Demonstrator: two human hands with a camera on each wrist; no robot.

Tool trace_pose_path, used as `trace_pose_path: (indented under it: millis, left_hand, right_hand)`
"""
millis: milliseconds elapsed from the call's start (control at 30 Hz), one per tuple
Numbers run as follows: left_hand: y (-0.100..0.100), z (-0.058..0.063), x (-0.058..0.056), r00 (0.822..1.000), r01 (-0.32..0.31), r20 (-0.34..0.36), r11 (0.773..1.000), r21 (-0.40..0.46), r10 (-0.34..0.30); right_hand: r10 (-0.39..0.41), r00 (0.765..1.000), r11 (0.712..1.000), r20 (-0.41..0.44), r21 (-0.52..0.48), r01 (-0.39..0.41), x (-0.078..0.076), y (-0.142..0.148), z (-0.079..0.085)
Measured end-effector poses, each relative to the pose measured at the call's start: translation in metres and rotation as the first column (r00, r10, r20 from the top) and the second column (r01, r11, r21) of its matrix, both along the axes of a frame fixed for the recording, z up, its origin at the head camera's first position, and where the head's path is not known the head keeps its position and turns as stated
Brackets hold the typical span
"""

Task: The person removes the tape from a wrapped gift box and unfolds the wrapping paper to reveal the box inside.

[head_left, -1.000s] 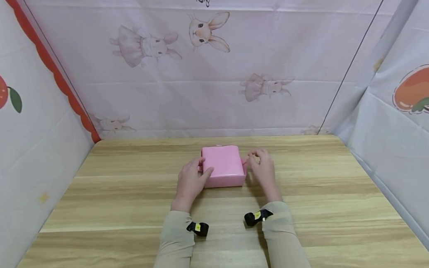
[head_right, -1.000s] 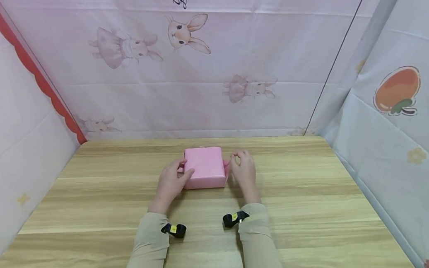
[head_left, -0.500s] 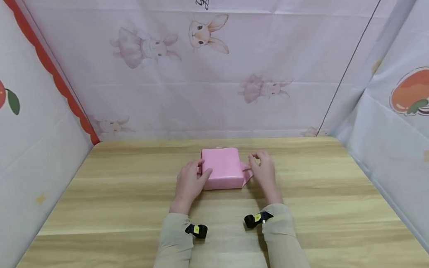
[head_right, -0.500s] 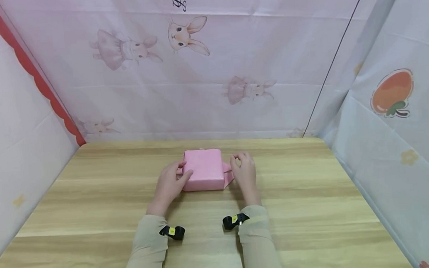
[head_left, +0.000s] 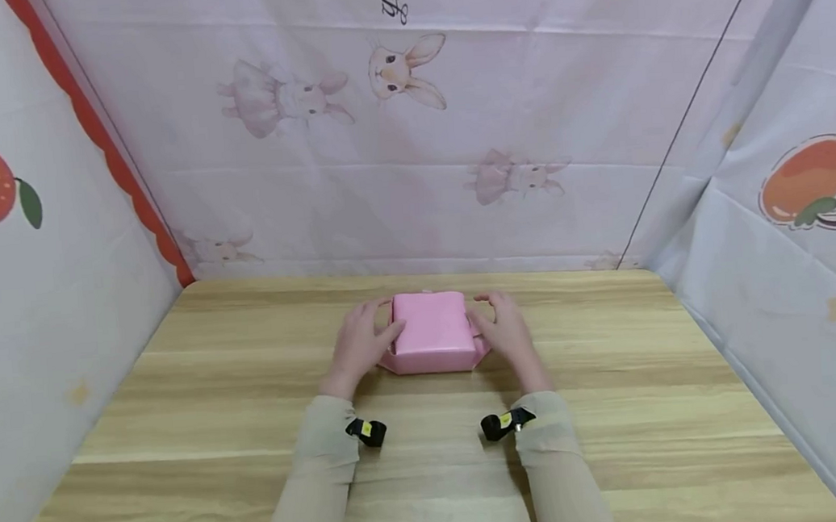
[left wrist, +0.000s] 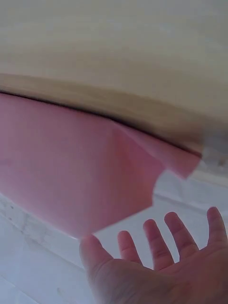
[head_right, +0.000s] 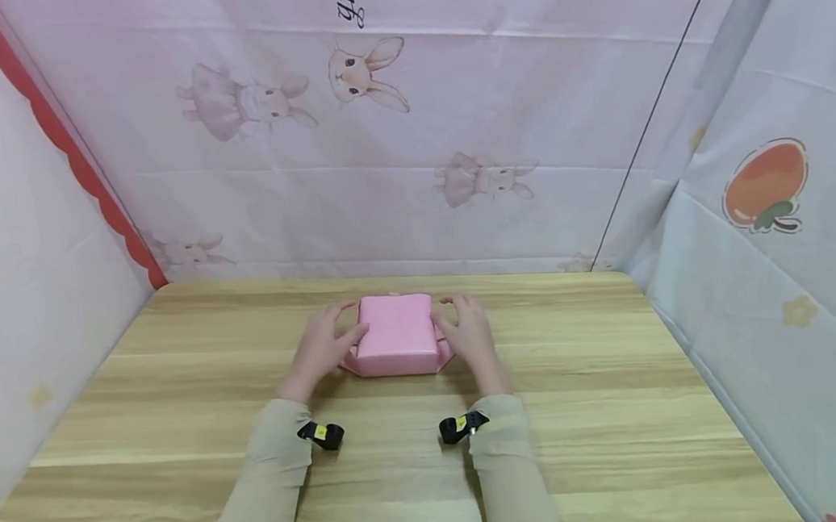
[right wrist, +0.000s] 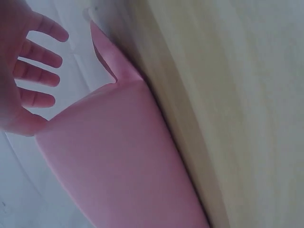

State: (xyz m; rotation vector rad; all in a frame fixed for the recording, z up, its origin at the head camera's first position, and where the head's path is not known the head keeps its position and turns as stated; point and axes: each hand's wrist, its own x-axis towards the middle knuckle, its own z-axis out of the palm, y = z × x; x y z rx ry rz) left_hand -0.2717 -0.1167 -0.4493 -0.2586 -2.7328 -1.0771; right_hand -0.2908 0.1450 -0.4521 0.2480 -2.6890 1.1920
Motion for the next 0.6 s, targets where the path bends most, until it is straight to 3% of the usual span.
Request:
trace_pose_path:
  millis: [333,467,600]
  left_hand:
    - [-0.01,0.003,-0.029,0.983,0.17,0.073,0.985,-0.034,-0.168]
    - [-0.013,0.004,-0.035,0.968,0.228,0.113,0.973,-0.038,-0.223]
    - [-0.016,0.005,-0.037,0.95,0.273,0.154,0.962,0.015,-0.272]
  right_hand:
    - [0.141,0.99,0.978,-0.001,0.158,-0.139,-0.014,-0.003,0.011]
    - [0.191,0.981,0.958,0.018,0.215,-0.191,-0.02,-0.004,0.012]
    - [0.234,0.971,0.945,0.044,0.225,-0.238,-0.024,-0.005,0.01]
